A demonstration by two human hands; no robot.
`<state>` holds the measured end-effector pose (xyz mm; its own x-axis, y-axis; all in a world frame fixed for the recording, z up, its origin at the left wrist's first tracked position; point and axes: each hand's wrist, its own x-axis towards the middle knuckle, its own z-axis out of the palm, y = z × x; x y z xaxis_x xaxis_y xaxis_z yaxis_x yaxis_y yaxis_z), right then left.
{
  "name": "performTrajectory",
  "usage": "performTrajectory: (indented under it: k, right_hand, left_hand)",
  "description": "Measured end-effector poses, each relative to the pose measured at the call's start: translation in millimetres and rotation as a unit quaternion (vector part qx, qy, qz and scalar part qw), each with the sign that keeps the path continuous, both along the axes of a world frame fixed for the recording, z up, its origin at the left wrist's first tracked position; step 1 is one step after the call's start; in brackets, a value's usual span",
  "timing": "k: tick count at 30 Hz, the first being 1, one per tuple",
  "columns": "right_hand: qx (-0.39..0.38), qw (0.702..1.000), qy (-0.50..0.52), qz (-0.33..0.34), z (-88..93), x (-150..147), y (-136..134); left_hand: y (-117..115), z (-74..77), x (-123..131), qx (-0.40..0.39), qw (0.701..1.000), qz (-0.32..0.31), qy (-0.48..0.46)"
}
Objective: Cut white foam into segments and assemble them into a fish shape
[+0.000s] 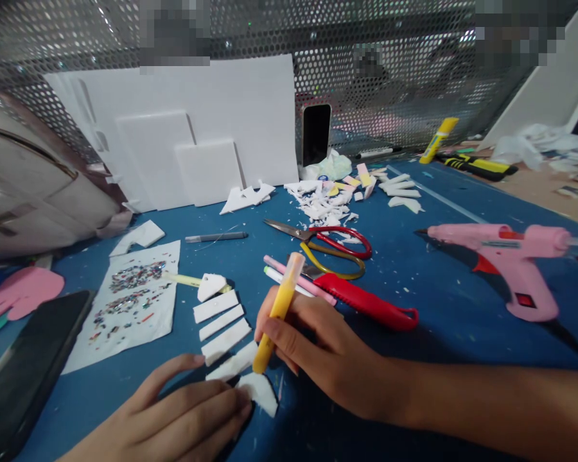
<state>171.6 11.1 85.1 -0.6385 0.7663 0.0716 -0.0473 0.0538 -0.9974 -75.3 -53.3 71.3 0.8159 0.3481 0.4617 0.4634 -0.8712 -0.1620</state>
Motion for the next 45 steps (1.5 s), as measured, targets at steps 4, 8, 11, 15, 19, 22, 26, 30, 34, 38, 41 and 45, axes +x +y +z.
performTrajectory:
  k: [4, 8, 11, 15, 19, 22, 26, 30, 34, 38, 41, 45]
  right_hand:
    - [-0.003, 1.0, 0.005, 0.004, -0.4, 1.0, -0.3]
    - [0.003, 1.0, -0.004, 0.0, 1.4, 0.2, 0.1]
    - [0.006, 1.0, -0.002, 0.002, 1.7, -0.3, 0.4]
    - [0.001, 1.0, -0.002, 0.003, 0.3, 0.9, 0.3]
    - [0.001, 1.0, -0.007, 0.003, 1.0, 1.2, -0.6]
    - [-0.001, 1.0, -0.01, 0.0, 2.4, 0.4, -1.1]
    - [0.011, 1.0, -0.017, 0.002, 1.8, -0.5, -0.1]
    - [0.006, 1.0, -0.023, 0.008, -0.2, -1.1, 1.2]
    - [0.031, 0.998, -0.049, 0.019, 2.6, -0.6, 0.3]
    - [0.077, 0.992, -0.094, 0.042, 9.2, -1.5, -0.9]
    - [0.107, 0.988, -0.107, 0.027, 11.8, -3.4, -0.7]
    - [0.153, 0.981, -0.118, 0.017, 13.1, -4.9, -1.7]
  left_hand:
    - [-0.9, 0.5, 2.2, -0.006, 1.0, 0.004, -0.017]
    - [-1.4, 0.9, 3.7, -0.015, 0.999, 0.014, -0.031]
    - [-0.2, -0.8, 2.2, -0.007, 1.0, 0.008, -0.021]
    - [0.6, 1.0, -1.2, 0.014, 1.0, -0.003, 0.02]
    - [-3.5, 10.2, -0.4, -0.023, 0.998, 0.009, 0.064]
    - [-9.0, 14.1, 3.6, -0.042, 0.997, 0.03, 0.064]
    - [-12.6, 7.9, 9.8, -0.04, 0.997, 0.063, 0.004]
    - [-8.3, -1.4, 10.9, 0.019, 0.998, 0.044, -0.032]
    - [-3.6, -0.2, 6.0, 0.016, 1.0, 0.018, -0.02]
    - [-4.6, 2.4, 4.1, 0.012, 1.0, 0.004, 0.0]
    - [-7.0, -0.2, 6.7, 0.007, 0.999, 0.014, -0.05]
    - [-7.5, -0.4, 8.7, 0.01, 0.998, 0.007, -0.059]
